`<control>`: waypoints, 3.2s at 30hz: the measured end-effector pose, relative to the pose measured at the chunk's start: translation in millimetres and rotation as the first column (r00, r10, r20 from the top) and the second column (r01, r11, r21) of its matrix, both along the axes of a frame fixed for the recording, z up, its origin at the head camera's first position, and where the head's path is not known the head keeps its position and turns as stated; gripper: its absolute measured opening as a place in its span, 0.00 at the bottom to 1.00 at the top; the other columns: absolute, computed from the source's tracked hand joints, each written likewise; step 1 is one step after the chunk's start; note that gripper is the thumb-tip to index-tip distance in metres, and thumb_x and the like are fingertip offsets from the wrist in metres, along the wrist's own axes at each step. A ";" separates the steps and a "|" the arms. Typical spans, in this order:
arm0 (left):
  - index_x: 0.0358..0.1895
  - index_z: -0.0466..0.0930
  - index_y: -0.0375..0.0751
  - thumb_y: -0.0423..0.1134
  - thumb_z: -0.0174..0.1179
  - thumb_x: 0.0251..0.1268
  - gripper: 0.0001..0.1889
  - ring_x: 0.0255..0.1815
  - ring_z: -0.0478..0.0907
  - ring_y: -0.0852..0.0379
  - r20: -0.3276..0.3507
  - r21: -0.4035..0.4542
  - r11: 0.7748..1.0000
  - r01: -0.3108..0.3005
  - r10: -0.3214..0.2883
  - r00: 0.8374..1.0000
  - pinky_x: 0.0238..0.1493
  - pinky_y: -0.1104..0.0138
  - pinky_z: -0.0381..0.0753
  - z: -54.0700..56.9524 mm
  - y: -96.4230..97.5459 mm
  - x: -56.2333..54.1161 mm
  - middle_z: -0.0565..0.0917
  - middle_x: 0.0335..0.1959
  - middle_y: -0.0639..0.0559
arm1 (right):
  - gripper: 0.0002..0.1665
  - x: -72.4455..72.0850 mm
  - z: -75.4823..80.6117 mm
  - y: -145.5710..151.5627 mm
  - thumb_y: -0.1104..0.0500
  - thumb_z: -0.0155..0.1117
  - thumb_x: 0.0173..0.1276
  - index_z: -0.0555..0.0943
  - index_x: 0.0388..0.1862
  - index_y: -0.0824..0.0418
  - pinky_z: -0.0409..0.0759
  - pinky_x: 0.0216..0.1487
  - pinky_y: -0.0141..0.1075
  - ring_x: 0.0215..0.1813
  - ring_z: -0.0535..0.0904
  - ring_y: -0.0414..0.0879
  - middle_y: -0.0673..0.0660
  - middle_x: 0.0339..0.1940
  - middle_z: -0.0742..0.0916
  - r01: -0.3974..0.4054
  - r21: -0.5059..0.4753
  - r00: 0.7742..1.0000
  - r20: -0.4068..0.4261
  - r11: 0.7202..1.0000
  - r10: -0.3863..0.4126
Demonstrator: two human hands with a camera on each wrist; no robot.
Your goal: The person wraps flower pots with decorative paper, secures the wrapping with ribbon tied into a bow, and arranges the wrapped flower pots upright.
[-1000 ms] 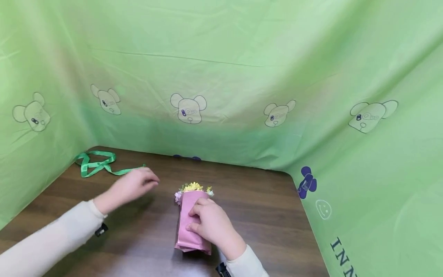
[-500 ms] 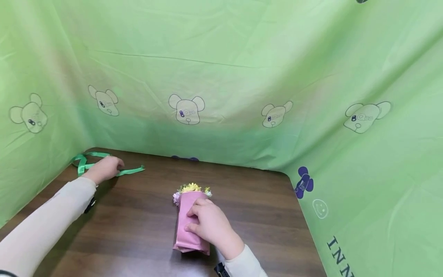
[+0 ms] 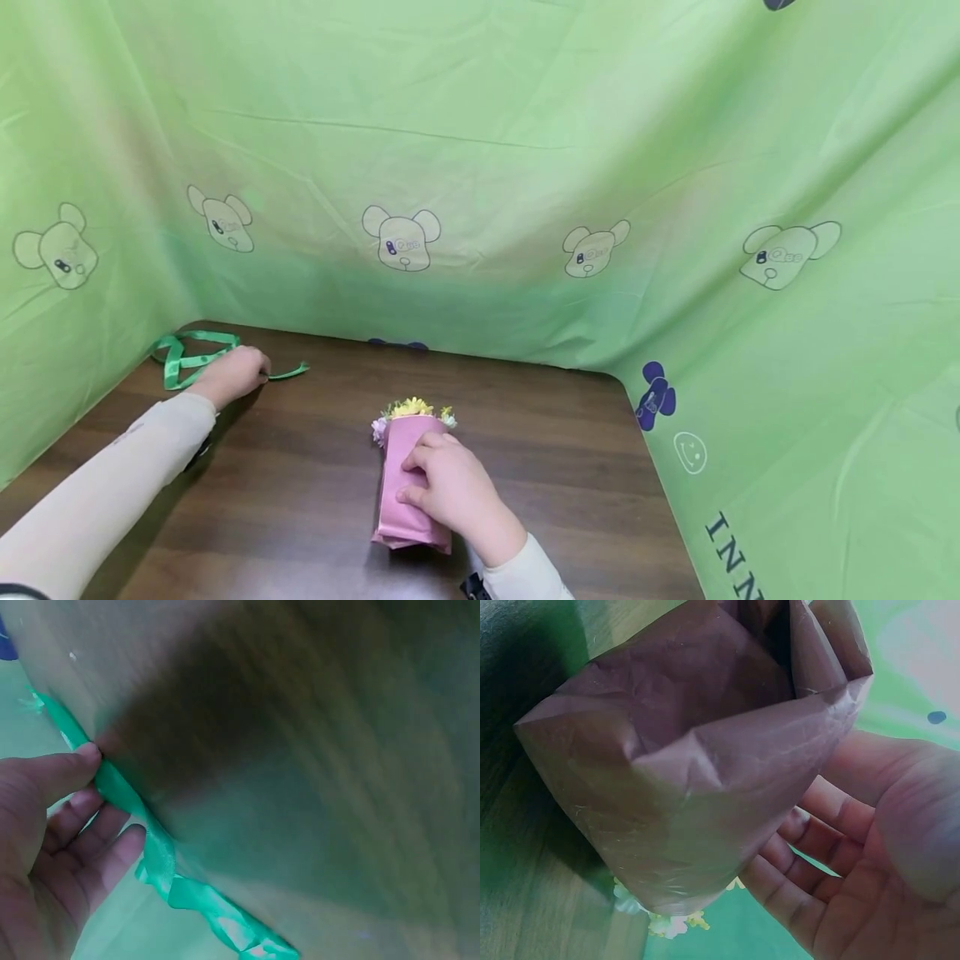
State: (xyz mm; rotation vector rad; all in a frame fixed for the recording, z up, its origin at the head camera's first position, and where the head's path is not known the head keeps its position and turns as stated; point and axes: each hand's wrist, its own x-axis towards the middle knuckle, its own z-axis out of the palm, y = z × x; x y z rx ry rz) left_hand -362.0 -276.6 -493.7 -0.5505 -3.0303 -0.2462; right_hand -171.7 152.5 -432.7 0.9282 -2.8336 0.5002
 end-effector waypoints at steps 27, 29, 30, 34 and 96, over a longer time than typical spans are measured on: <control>0.39 0.89 0.46 0.38 0.64 0.71 0.05 0.40 0.82 0.54 0.072 0.345 0.938 0.017 -0.045 0.996 0.45 0.54 0.82 104.0 103.5 21.9 0.88 0.37 0.53 | 0.17 1.5 -1.7 -2.2 0.47 0.79 0.59 0.88 0.44 0.52 0.79 0.55 0.35 0.48 0.78 0.41 0.42 0.41 0.83 -0.002 -0.004 1.000 -0.010 1.000 0.002; 0.40 0.89 0.46 0.39 0.64 0.71 0.05 0.37 0.82 0.55 0.083 0.393 0.920 0.015 -0.051 0.995 0.44 0.56 0.82 111.3 114.1 25.6 0.88 0.36 0.54 | 0.17 1.7 -1.4 -2.3 0.47 0.79 0.59 0.88 0.44 0.52 0.79 0.55 0.35 0.48 0.78 0.41 0.42 0.41 0.82 -0.002 -0.006 1.000 -0.008 1.000 0.002; 0.40 0.89 0.46 0.39 0.64 0.71 0.05 0.35 0.81 0.54 0.097 0.423 0.906 0.012 -0.058 0.994 0.42 0.56 0.82 114.5 118.9 26.9 0.88 0.36 0.53 | 0.17 1.7 -1.3 -2.2 0.47 0.79 0.59 0.88 0.44 0.52 0.79 0.55 0.35 0.48 0.78 0.41 0.42 0.41 0.82 -0.002 -0.007 1.000 -0.007 1.000 0.002; 0.41 0.88 0.44 0.40 0.63 0.72 0.05 0.31 0.81 0.54 0.156 0.526 0.850 -0.010 -0.085 0.984 0.35 0.60 0.83 128.3 138.7 30.2 0.87 0.34 0.49 | 0.17 1.6 -1.6 -1.7 0.47 0.79 0.59 0.88 0.44 0.52 0.80 0.55 0.35 0.48 0.78 0.41 0.42 0.41 0.82 -0.002 -0.003 1.000 -0.016 1.000 0.002; 0.33 0.83 0.51 0.35 0.65 0.66 0.05 0.36 0.75 0.65 -0.106 0.214 0.834 0.508 -0.497 0.861 0.40 0.72 0.79 55.6 240.1 151.8 0.79 0.33 0.61 | 0.07 2.5 -7.8 19.1 0.61 0.77 0.62 0.87 0.37 0.55 0.81 0.57 0.36 0.52 0.82 0.41 0.48 0.45 0.87 -0.073 -0.351 0.989 0.096 0.933 0.114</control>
